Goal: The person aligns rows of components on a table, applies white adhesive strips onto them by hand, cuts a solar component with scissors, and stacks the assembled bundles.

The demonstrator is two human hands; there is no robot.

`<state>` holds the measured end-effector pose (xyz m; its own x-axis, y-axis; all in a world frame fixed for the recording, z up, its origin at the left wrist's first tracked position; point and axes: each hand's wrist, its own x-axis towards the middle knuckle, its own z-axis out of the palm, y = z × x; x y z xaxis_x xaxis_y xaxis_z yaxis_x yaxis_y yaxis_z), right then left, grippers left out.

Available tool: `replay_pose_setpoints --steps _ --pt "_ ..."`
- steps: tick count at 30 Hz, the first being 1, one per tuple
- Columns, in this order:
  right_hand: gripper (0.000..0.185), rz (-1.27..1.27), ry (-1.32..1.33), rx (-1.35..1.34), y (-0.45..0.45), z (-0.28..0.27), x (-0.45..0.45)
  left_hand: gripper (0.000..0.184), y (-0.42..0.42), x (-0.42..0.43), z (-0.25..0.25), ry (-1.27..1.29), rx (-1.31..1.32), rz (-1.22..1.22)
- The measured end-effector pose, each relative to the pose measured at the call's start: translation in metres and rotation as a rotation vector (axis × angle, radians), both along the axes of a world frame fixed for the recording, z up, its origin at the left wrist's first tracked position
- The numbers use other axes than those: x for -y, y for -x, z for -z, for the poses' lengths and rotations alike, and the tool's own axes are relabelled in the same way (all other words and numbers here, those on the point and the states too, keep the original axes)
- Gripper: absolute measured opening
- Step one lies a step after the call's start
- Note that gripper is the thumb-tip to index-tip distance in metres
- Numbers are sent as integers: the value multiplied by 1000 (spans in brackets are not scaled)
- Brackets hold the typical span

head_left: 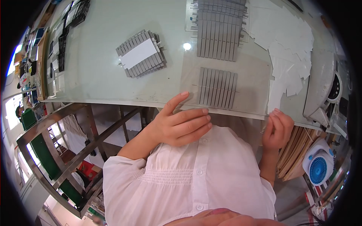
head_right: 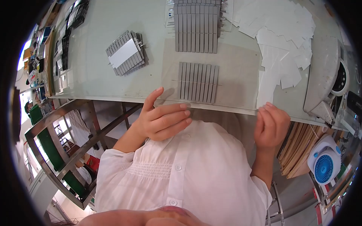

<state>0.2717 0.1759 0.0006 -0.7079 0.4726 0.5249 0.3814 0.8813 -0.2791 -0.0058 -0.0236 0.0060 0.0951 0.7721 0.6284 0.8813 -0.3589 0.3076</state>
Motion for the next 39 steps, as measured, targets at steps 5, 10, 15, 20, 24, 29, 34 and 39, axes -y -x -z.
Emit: replay_pose_setpoints --steps 5,10,15,20,24,29,34,39 --pt "14 150 354 -255 12 2 7 17 0 1 -1 -23 37 8" --pt "19 102 32 113 24 -14 6 17 0 2 0 -18 42 17" --pt "18 -20 -38 81 7 -5 2 16 1 5 0 12 34 22" --pt "9 116 169 -150 5 1 6 16 1 2 -2 6 31 39" --pt "13 139 41 -338 14 -14 15 23 -6 -7 -5 -117 137 14" --pt "11 -447 420 -329 55 -46 42 32 -21 -22 -26 -33 675 138" --pt "28 -441 260 -273 72 -37 44 33 -6 -7 -32 213 713 123" --pt "37 -520 107 -166 73 -34 36 32 -5 0 -32 313 824 42"
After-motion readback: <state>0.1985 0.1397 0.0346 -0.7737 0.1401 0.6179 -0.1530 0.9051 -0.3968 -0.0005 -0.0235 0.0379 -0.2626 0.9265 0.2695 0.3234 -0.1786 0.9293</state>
